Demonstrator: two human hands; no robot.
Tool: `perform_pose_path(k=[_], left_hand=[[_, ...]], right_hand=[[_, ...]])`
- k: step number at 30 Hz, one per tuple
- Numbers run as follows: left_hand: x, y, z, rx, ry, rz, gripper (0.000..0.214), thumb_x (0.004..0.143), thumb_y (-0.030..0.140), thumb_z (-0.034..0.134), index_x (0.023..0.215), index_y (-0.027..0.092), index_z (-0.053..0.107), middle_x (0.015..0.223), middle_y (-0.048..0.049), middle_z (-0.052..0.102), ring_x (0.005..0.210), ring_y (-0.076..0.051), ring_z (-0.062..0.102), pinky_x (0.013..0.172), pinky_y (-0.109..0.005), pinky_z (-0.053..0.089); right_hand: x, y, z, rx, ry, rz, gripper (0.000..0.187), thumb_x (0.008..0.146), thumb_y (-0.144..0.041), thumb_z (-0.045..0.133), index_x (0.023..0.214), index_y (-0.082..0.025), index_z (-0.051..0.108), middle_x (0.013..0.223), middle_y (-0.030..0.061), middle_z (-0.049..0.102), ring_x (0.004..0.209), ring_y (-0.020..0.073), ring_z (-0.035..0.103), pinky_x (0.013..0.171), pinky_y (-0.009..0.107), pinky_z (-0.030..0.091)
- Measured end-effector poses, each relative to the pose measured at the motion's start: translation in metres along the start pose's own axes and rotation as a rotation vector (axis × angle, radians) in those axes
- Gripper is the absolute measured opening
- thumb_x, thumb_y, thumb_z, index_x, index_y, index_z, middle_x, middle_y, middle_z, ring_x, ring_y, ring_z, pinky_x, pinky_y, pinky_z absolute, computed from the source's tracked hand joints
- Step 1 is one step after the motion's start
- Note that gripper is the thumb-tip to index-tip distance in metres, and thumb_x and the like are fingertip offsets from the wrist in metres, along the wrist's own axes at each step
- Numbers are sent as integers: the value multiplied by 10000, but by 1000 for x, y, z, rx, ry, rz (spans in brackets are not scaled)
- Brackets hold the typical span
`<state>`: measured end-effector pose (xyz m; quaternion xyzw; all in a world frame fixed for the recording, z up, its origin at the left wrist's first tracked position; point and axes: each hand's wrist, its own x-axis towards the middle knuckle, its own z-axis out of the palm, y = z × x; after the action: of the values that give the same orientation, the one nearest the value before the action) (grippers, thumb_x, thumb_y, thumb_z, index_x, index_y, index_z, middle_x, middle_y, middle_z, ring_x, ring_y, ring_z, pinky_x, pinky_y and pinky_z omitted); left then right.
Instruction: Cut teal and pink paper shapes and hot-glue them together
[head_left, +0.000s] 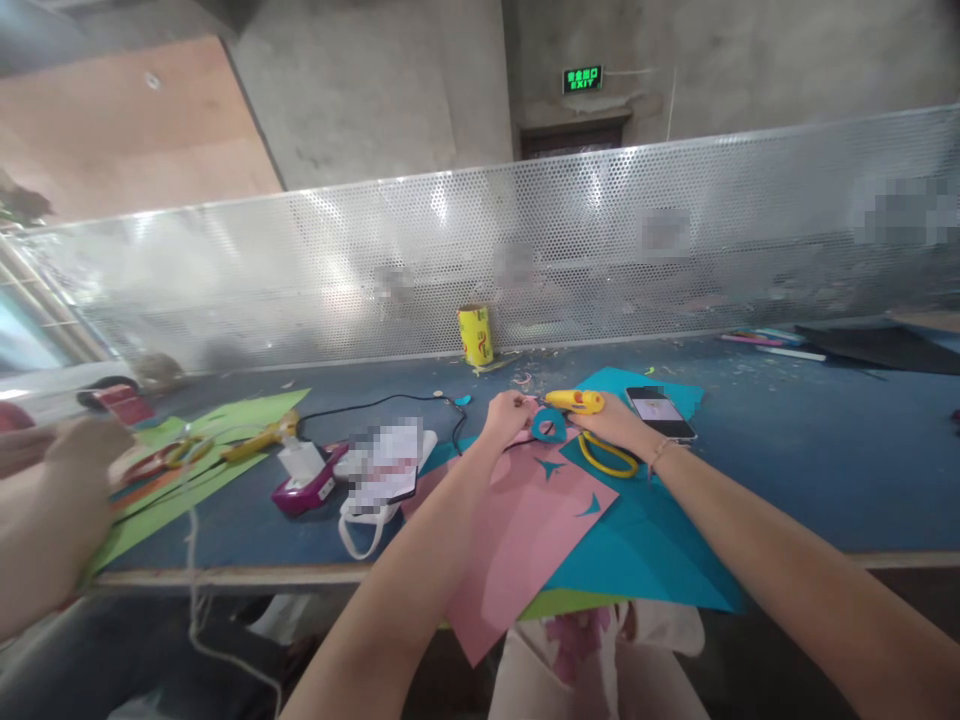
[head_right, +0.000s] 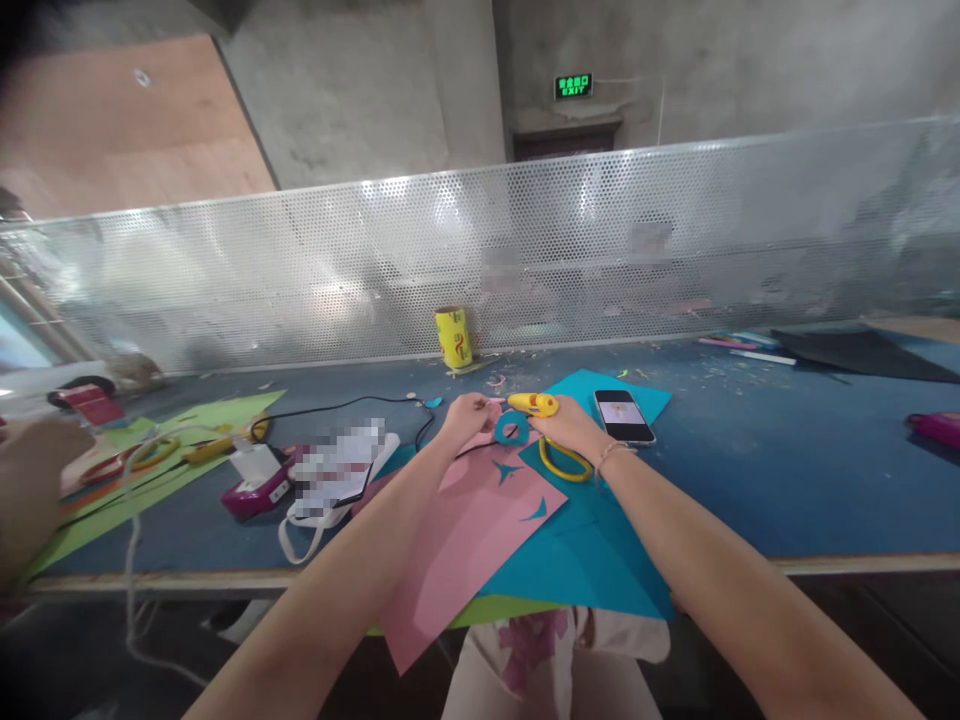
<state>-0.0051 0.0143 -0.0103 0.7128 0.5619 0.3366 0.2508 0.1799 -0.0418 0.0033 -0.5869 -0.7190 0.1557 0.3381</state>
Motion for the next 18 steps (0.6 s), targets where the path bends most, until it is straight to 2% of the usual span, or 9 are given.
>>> perform_pose_path(k=[4, 10, 15, 18], left_hand=[[-4, 4, -3, 54, 6, 8, 168, 805, 199, 465, 733, 142, 605, 578, -31, 640, 587, -125, 636, 624, -198, 468], [-7, 7, -5, 110, 2, 17, 189, 806, 228, 468, 754, 138, 626, 637, -53, 672, 626, -139, 648, 631, -201, 466], [-6, 5, -5, 127, -2, 17, 178, 796, 222, 478, 750, 139, 628, 665, -58, 683, 638, -136, 649, 620, -192, 458], [-5, 5, -5, 128, 1, 29, 175, 792, 211, 476, 759, 139, 632, 673, -59, 687, 651, -135, 650, 620, -189, 454]], right_hand=[[1, -1, -1, -9, -23, 44, 189, 687, -280, 594, 786, -146, 684, 749, 62, 683, 716, 194, 617, 575, 240, 410], [0, 1, 1, 15, -54, 64, 192, 690, -285, 595, 793, -147, 679, 683, 39, 660, 633, 165, 588, 529, 231, 390], [3, 5, 3, 54, -79, 37, 320, 695, -264, 592, 984, -168, 690, 800, 39, 691, 686, 174, 602, 597, 243, 424], [3, 5, 3, 54, -84, 31, 353, 692, -259, 596, 1019, -166, 690, 834, 47, 697, 715, 184, 612, 621, 246, 430]])
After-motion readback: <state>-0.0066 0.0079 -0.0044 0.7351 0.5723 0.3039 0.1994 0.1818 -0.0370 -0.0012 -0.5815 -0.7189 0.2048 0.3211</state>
